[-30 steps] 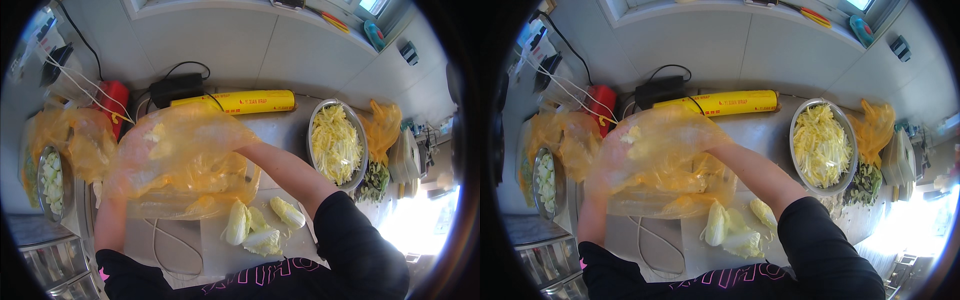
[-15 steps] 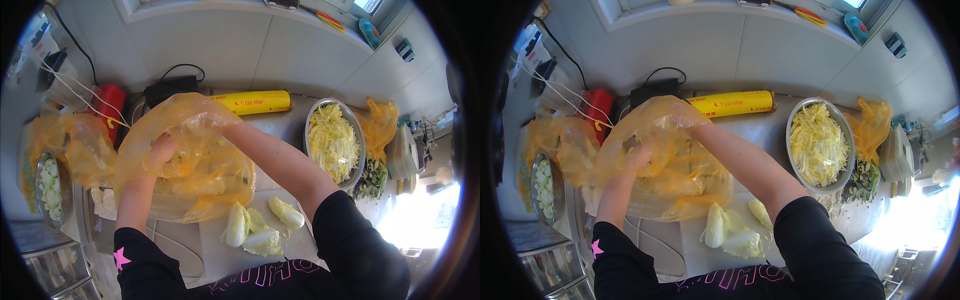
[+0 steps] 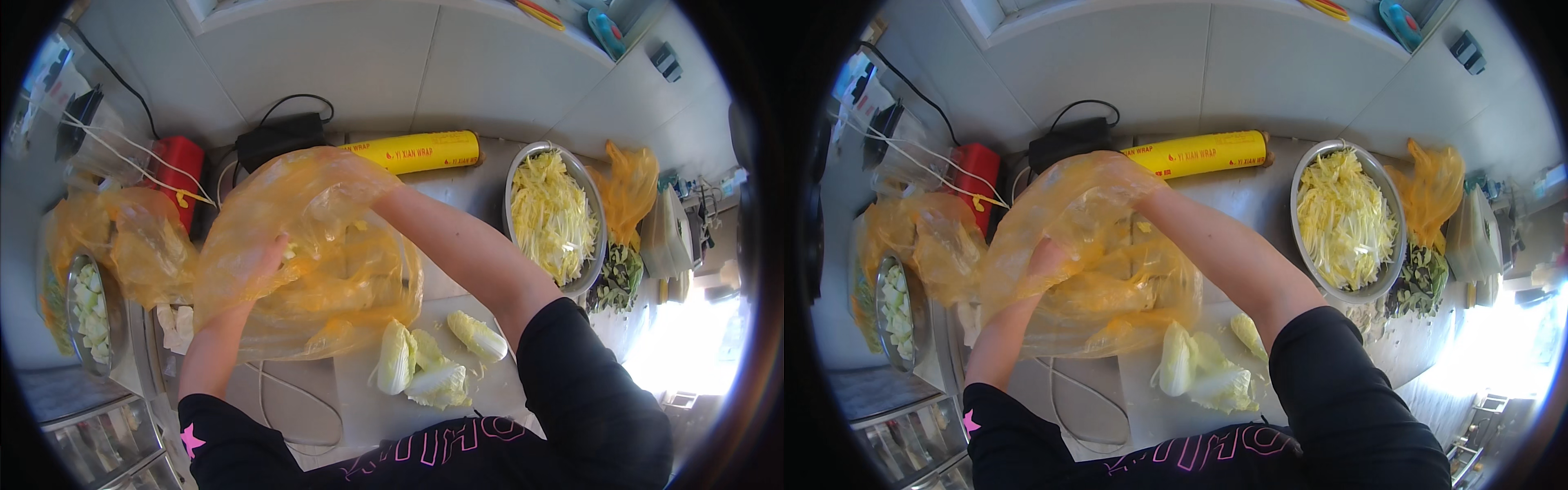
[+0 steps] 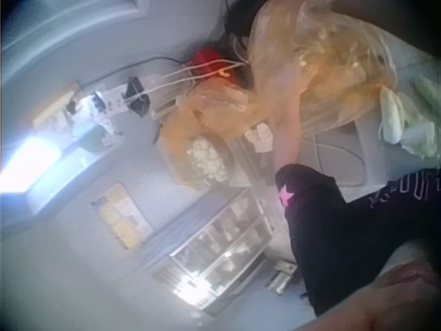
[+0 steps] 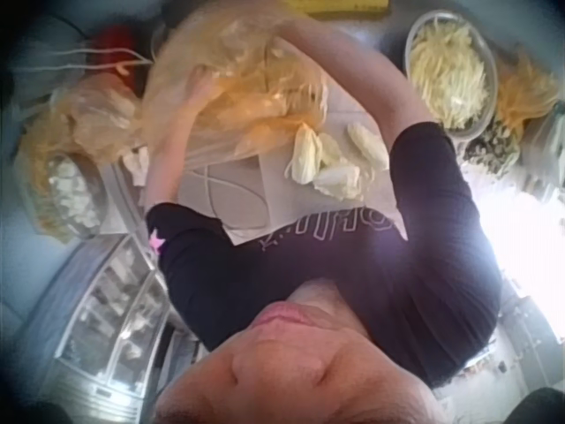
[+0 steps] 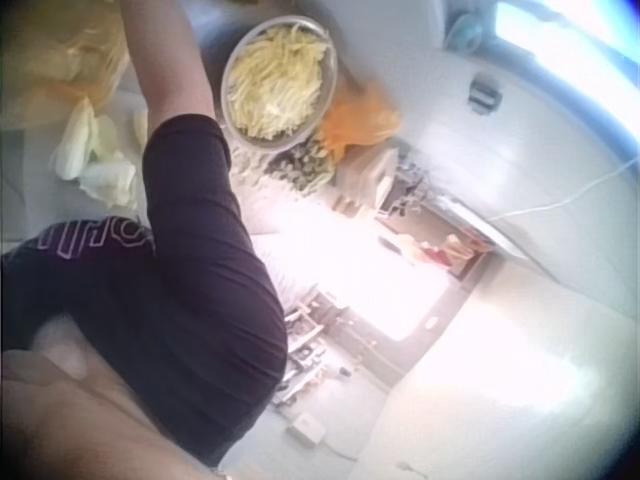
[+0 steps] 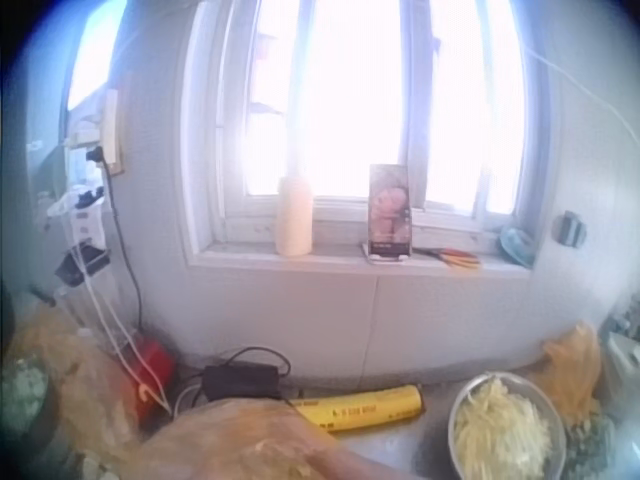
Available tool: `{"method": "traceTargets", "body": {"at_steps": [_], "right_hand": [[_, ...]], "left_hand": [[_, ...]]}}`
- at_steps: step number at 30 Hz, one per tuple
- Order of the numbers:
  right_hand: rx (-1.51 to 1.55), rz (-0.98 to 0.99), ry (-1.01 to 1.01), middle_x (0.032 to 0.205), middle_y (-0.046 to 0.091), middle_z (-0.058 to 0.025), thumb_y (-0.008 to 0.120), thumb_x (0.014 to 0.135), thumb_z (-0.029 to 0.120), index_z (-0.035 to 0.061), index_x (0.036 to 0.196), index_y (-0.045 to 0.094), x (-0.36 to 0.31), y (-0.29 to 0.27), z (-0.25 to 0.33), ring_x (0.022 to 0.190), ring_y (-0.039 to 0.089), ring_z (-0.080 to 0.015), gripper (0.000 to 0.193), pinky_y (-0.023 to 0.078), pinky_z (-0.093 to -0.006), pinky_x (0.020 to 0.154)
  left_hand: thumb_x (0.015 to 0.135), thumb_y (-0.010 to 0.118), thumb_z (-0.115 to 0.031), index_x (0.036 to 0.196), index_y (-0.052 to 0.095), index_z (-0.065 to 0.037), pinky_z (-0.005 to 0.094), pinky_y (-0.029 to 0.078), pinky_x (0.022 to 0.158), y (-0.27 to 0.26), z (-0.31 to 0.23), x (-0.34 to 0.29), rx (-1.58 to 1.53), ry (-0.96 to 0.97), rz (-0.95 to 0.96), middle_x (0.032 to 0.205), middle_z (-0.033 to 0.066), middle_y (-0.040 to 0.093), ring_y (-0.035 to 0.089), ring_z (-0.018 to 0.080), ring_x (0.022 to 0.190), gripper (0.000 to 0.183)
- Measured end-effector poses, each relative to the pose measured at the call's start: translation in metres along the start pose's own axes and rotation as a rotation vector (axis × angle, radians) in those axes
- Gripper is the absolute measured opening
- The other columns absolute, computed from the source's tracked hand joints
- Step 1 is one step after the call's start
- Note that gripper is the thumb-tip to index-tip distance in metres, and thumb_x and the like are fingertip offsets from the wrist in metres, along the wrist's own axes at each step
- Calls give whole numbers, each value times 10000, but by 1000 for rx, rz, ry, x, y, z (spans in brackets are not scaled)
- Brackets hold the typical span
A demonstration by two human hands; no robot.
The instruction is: The person repeatedly slices napa cabbage on a cutting board using a cleaver, then transfers the shredded cabbage into a metal bowl. The person also handles plastic bags and other vegetables on the counter.
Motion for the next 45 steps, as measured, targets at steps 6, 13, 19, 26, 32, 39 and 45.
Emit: {"method": "traceTargets", "body": {"at_steps": [6, 13, 19, 26, 32, 39, 45], "right_hand": [[12, 3, -24, 1256, 565, -111, 567, 901, 297, 121, 1234, 577, 2, 7, 11, 1148, 517, -249, 377, 418, -366, 960], [58, 28, -17, 1254, 567, -108, 564, 907, 285, 115, 1229, 581, 6, 11, 0, 1142, 520, -246, 365, 420, -364, 957], [-192, 76, -44, 1252, 569, -102, 559, 917, 263, 104, 1229, 580, -33, 1, 21, 1131, 523, -235, 352, 424, -359, 953], [-76, -18, -145, 1164, 624, -112, 574, 883, 239, 115, 1196, 604, -5, 66, -47, 1092, 567, -256, 339, 431, -367, 947], [-358, 237, -127, 1262, 550, -157, 501, 935, 301, 97, 1259, 527, -13, 97, -62, 1139, 530, -317, 384, 427, -400, 957], [-501, 104, -464, 1110, 611, -196, 559, 849, 212, 94, 1203, 538, -79, 65, 7, 958, 606, -356, 374, 485, -435, 807], [-112, 487, 93, 928, 630, -150, 545, 837, 119, 39, 1096, 559, -226, 30, -4, 767, 651, -255, 272, 525, -371, 672]], "left_hand": [[772, 575, -150, 1071, 611, -14, 423, 451, 884, -55, 37, 1, -181, -297, 25, 1097, 172, 599, 536, 351, 1048, 330], [796, 561, -143, 1051, 621, -30, 411, 466, 848, 35, 59, -4, -111, -455, -39, 1068, 164, 613, 564, 339, 1000, 286], [816, 549, -137, 1035, 629, -44, 401, 479, 817, 132, 69, 1, -15, -532, -136, 1043, 157, 624, 588, 329, 960, 251], [840, 535, -130, 1016, 639, -61, 389, 494, 782, 182, 100, 10, 71, -564, -196, 1014, 148, 638, 616, 318, 912, 216], [842, 558, -147, 1058, 625, -70, 387, 491, 799, 125, 95, -5, 58, -584, -255, 1025, 145, 641, 622, 307, 928, 239], [825, 623, -193, 1176, 583, -75, 393, 468, 876, -130, -27, -40, 144, -285, -364, 1079, 145, 635, 607, 293, 1013, 372], [819, 669, -210, 1285, 546, -100, 401, 449, 938, -147, -102, -59, -639, -406, 73, 1109, 156, 623, 589, 264, 1076, 494]]}}
Point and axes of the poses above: each hand's wrist, its own x-axis towards the middle knuckle, its own y-axis out of the palm, z = x × y, the point moved 8 cm from there along x, towards the middle knuckle
